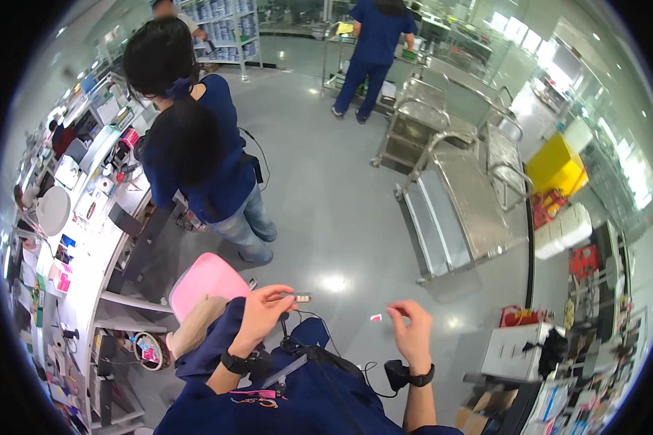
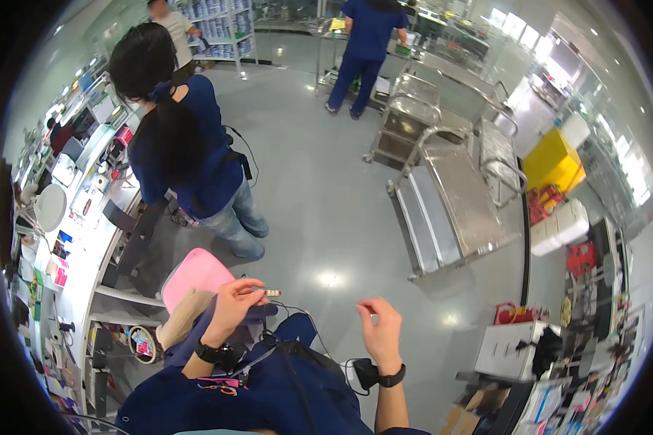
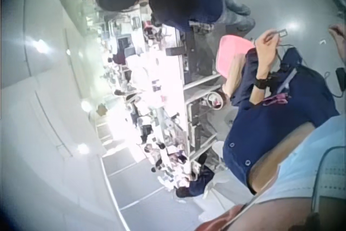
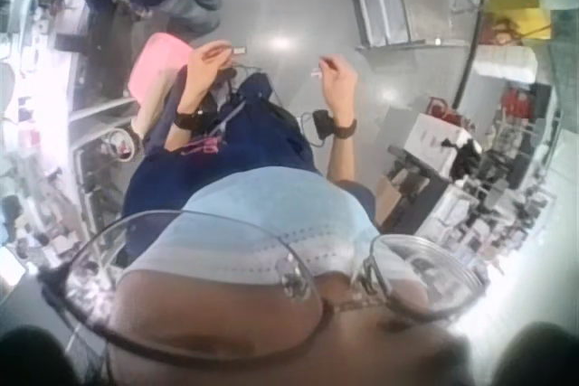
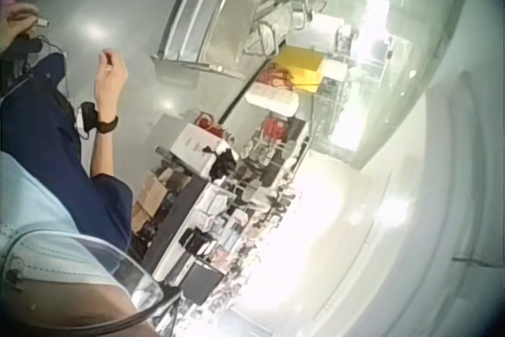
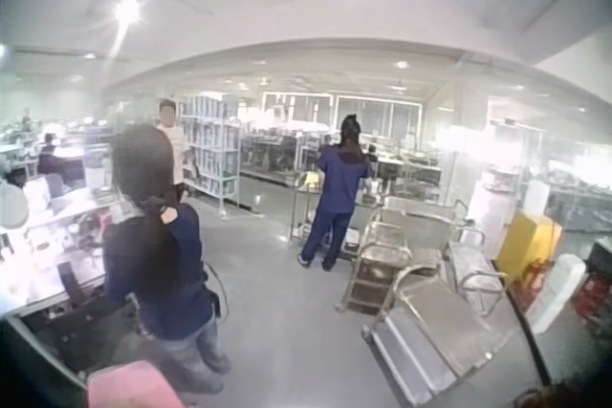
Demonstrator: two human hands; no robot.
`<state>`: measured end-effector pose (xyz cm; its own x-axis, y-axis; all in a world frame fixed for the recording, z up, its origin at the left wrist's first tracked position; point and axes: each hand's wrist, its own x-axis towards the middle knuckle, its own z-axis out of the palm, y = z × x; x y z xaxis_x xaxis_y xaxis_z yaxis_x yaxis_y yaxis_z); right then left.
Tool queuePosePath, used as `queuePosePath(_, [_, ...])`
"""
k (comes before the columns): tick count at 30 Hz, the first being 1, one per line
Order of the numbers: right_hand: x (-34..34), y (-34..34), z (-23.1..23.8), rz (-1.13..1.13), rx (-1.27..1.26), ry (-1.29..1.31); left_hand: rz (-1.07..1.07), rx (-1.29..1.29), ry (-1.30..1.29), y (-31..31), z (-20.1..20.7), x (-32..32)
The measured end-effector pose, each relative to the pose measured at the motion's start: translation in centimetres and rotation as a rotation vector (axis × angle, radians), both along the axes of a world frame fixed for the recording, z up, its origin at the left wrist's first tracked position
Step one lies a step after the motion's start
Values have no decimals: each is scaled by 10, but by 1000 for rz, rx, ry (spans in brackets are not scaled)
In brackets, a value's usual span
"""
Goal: Preparing and adjusting dental molds and placing a component in a storage rack.
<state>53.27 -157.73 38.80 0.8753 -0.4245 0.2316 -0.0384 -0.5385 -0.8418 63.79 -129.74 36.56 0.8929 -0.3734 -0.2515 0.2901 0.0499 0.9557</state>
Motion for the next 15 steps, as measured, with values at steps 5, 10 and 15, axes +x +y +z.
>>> queuePosePath(5, [145,-28,-32,274,143,129,276,3,63,-43,-47,97])
queuePosePath(10, [281,-60,-5,391,87,125,201,-112,91,-122,-44,226])
queuePosePath(15, [387,-139,22,144,160,86,14,-122,-70,-202,20,373])
